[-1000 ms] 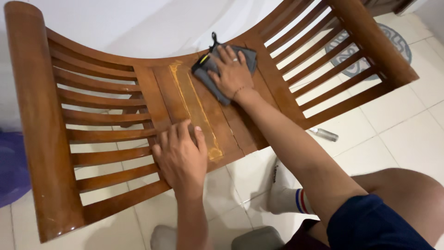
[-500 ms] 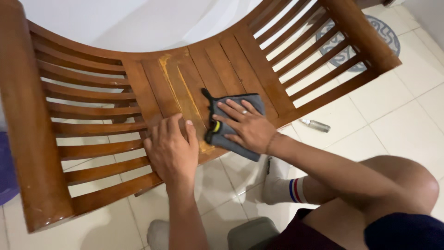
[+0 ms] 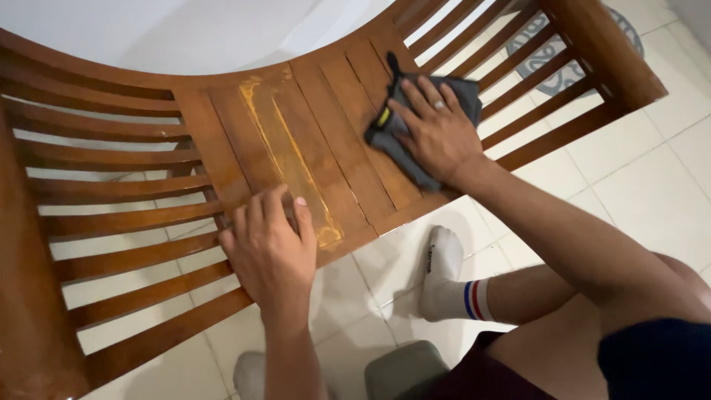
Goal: The person wipes down the seat and legs of a curved wooden chair with a cloth.
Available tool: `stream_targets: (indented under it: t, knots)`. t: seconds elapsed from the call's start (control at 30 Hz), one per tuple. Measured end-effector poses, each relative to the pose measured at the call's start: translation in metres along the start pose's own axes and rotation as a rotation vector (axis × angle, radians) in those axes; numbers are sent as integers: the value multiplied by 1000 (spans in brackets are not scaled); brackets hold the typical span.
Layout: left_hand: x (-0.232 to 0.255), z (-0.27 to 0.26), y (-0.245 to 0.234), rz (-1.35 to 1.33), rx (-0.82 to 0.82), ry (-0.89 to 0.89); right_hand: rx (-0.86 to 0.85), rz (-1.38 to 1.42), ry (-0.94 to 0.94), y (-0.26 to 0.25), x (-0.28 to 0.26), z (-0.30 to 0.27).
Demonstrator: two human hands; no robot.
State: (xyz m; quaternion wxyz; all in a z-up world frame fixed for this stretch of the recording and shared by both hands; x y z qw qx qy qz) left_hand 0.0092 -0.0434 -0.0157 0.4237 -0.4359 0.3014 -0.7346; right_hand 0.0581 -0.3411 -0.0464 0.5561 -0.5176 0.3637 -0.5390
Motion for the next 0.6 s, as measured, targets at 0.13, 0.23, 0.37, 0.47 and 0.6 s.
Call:
stream_targets:
  t: [0.13, 0.23, 0.37, 0.47, 0.6]
  knots:
    - [1, 2, -3, -19, -2, -6, 59, 55, 50, 26, 10, 70]
    - [1, 3, -1, -23, 3, 0, 98, 78, 86, 39, 19, 116]
    - [-2, 3, 2, -58, 29, -12, 109, 65, 121, 47, 23, 143]
    - [-3, 3, 1, -45, -22, -60, 167, 94, 92, 44, 20, 137]
    - [-4, 1, 0, -48, -3, -66, 106, 79, 96, 33, 13, 101]
Point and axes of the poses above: each hand's wrist, its own z-axis towards the middle knuckle, its own y-axis out of the palm, x = y × z, the point moved 1 cm from there along z, towards the middle knuckle
